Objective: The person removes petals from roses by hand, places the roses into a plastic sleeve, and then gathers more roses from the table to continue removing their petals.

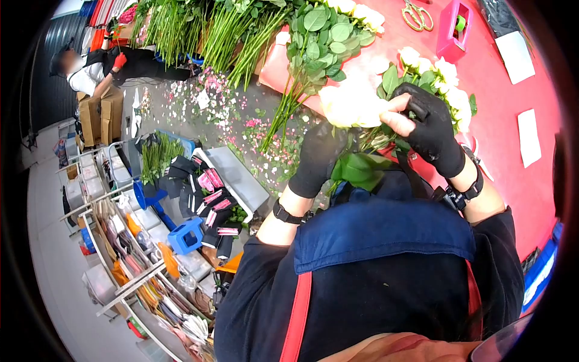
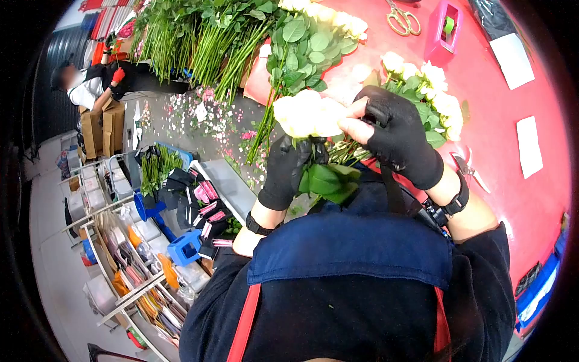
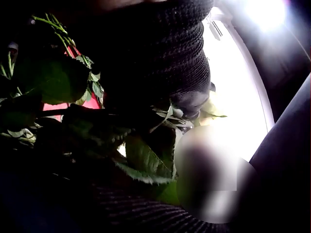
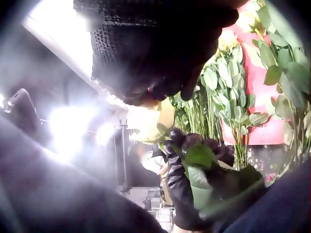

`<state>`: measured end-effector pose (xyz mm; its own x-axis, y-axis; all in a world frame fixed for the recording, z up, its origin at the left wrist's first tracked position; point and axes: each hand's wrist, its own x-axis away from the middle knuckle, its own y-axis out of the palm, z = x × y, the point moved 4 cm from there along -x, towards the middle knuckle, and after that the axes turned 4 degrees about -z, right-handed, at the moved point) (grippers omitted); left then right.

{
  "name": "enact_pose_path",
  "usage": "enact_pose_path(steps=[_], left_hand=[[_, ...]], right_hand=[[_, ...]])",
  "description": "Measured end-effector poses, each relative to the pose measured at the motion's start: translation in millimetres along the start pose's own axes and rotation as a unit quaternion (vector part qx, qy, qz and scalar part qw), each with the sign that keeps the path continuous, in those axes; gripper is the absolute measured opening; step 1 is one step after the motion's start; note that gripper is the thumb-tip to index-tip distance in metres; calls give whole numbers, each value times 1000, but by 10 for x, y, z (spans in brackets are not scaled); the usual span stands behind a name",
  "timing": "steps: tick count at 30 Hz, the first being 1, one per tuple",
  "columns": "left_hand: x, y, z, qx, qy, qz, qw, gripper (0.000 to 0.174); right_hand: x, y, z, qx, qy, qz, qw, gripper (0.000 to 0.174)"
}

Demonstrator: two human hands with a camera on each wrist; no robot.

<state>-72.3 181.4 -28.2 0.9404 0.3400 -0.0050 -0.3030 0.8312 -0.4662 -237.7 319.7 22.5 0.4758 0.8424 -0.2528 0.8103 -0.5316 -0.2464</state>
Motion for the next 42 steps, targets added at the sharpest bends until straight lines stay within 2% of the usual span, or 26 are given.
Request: enact_pose_path(steps=[2, 4, 6, 9, 10, 11, 14, 17, 18, 21, 22, 25, 26, 27, 29, 30, 31, 32, 33, 34, 35, 37, 38, 40, 41, 42], left_hand=[[6, -24, -46, 124, -55, 12, 991, 33], [13, -23, -82, 222, -97, 29, 970, 33], [22, -2, -110, 292, -125, 52, 947, 33], [33, 12, -162, 350, -160, 41, 922, 29], [35, 30, -191, 341, -173, 32, 923, 29], [35, 58, -218, 333, -186, 23, 924, 28], [-30, 106, -125, 197, -146, 3, 969, 28], [-129, 151, 61, 238, -145, 11, 960, 28], [-168, 166, 99, 269, -141, 10, 953, 26], [-215, 230, 69, 339, -163, -25, 926, 26], [-231, 260, 55, 359, -177, -41, 916, 26], [-350, 348, 140, 420, -150, -75, 892, 26], [-410, 381, 216, 423, -134, -44, 895, 26], [-438, 435, 167, 345, -158, -63, 923, 25], [-562, 504, 77, 180, -199, -96, 959, 24], [-697, 601, 139, 144, -177, -107, 968, 22], [-764, 788, 36, 191, -186, -145, 953, 23], [-912, 900, 184, 92, -48, -121, 987, 28], [-995, 1056, 218, 201, -88, -201, 955, 31], [-1069, 1207, 214, 298, -40, -189, 935, 32], [-1117, 1310, 154, 390, 7, -174, 904, 32], [-1229, 1255, -166, 226, 29, -99, 969, 28], [-1330, 1091, -284, 164, -22, -88, 982, 24], [-1522, 753, -686, 80, -73, 16, 994, 18], [-1663, 519, -591, -18, -69, 27, 997, 26], [-1866, 454, -839, -88, -57, 39, 994, 29]], right_hand=[[-15, -21, -95, -2, -22, 5, 1000, 14], [-36, -52, -151, -57, -41, -118, 991, 14], [-131, -117, -323, -97, -68, -257, 959, 15], [-161, -156, -117, -49, 106, -89, 989, 15], [-150, -156, 60, 27, 69, -54, 996, 14], [-190, -124, 61, 1, 79, -61, 995, 12], [-114, -26, 201, -25, 118, -98, 988, 9], [-48, -67, 286, 26, 89, -35, 995, 10], [-36, -106, 296, 26, 44, -23, 998, 11], [77, -187, 347, -4, 42, 4, 999, 13], [116, -226, 358, -63, 133, 6, 989, 15], [257, -458, 417, -121, 288, 81, 947, 15], [304, -579, 430, -94, 287, 92, 949, 16], [356, -700, 440, -70, 245, 122, 959, 14], [462, -906, 319, 118, 142, 167, 968, 10], [460, -933, 169, 172, 82, 180, 965, 12], [463, -923, 41, 158, 63, 178, 969, 20], [461, -863, -21, 168, 37, 147, 974, 26], [439, -812, -58, 177, 11, 117, 977, 32], [368, -749, -87, 259, -51, 80, 961, 41], [324, -709, -66, 301, -40, 55, 951, 41], [307, -733, 165, 353, -5, 16, 935, 35], [394, -777, 358, 316, 42, 34, 947, 30], [446, -828, 501, 301, 71, 58, 949, 24], [450, -836, 513, 295, 76, 64, 950, 23], [427, -809, 515, 258, 92, 62, 960, 21]])
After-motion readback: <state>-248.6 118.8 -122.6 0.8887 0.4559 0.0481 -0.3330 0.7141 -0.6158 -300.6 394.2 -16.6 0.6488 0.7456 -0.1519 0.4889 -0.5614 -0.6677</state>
